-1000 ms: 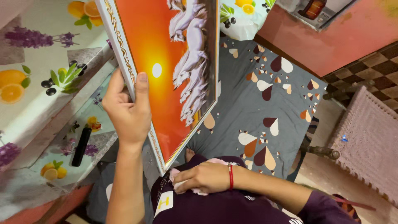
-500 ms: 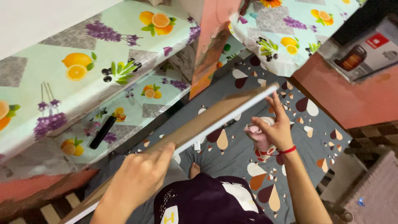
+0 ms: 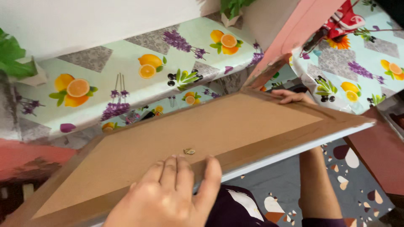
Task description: The person wipes a shelf and a picture frame using a cloth. They move artificial flowers and other items aside, clean the surface, and then wipe the front of the picture frame before returning it to the shelf.
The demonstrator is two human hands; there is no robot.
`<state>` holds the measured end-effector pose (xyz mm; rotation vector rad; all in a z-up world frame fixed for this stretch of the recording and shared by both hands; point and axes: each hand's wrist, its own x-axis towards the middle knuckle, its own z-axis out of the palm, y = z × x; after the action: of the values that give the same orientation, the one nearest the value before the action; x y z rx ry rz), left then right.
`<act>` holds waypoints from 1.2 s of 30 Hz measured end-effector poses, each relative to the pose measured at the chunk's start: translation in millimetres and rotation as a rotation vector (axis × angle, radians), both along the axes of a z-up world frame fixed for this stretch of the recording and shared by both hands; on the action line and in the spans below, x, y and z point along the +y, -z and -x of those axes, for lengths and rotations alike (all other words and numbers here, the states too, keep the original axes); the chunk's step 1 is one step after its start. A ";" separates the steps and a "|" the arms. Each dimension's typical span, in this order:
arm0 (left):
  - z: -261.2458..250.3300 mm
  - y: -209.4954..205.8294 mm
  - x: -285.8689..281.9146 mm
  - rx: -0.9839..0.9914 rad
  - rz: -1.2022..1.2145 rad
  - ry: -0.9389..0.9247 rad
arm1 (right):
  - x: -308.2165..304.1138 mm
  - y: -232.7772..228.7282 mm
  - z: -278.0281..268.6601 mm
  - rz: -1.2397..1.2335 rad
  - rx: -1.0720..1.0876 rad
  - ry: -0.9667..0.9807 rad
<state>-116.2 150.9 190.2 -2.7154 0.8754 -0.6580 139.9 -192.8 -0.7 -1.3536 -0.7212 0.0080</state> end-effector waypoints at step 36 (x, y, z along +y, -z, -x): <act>-287.7 -54.8 226.6 -0.155 0.077 -0.134 | 239.7 -18.1 -291.6 0.131 0.031 0.221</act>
<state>171.5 377.5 245.0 -2.7164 0.6389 -0.8758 431.5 46.9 17.4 -1.5502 -0.5489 -0.1009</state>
